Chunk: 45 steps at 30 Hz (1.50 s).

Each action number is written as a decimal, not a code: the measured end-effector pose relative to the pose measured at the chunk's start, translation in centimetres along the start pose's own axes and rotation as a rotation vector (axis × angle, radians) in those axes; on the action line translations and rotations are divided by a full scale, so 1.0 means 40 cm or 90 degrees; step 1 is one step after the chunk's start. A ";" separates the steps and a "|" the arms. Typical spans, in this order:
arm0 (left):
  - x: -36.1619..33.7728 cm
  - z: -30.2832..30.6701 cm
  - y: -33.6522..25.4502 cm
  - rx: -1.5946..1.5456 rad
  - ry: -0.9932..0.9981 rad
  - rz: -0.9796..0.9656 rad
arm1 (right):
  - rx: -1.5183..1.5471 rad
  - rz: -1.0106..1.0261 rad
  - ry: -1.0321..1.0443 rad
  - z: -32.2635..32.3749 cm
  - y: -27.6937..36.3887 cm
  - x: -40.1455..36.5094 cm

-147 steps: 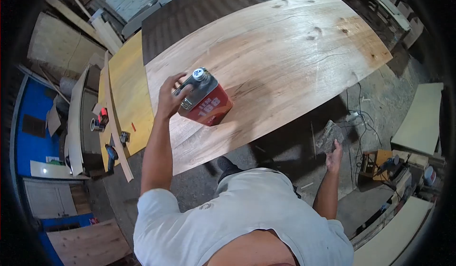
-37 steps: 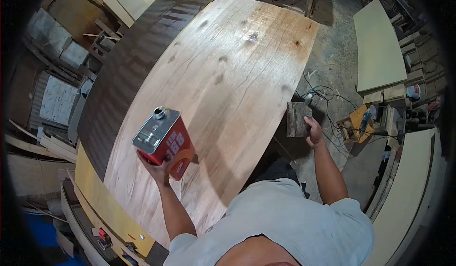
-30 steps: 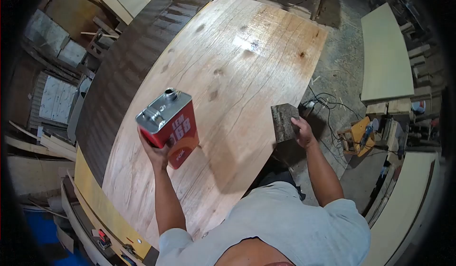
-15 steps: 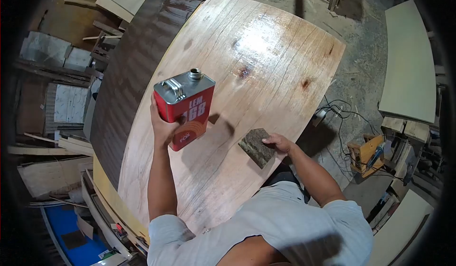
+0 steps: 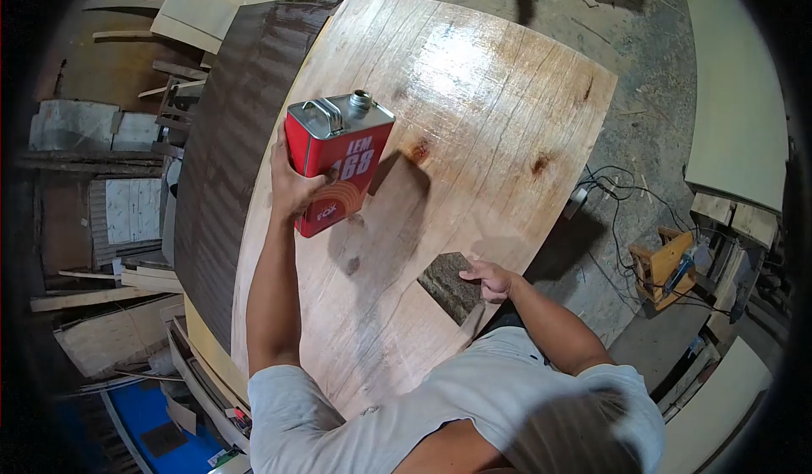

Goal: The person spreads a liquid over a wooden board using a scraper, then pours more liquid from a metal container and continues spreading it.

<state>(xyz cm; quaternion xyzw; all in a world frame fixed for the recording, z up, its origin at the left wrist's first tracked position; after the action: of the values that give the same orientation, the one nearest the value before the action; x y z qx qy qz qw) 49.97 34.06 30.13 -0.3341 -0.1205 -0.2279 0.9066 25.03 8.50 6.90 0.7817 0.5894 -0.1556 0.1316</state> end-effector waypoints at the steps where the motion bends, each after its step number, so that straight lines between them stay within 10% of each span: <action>1: 0.011 -0.005 -0.008 -0.018 -0.003 0.009 | 0.003 0.002 0.000 0.002 0.001 0.001; 45: -0.153 0.070 0.075 0.142 0.157 0.027 | -0.014 -0.012 0.005 -0.005 0.006 -0.001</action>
<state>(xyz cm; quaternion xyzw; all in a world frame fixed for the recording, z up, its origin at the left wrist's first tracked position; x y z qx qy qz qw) 45.95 39.96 28.32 -0.2033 -0.0256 -0.2335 0.9505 25.26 8.50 7.10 0.7752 0.5990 -0.1475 0.1362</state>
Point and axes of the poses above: each hand's wrist, its own x-axis towards the middle knuckle, its own z-axis out of the back of the hand, y = z × x, the point moved 3 cm from there along x, towards the middle knuckle, and after that the axes turned 15 degrees about -z, right-handed, at the moved point
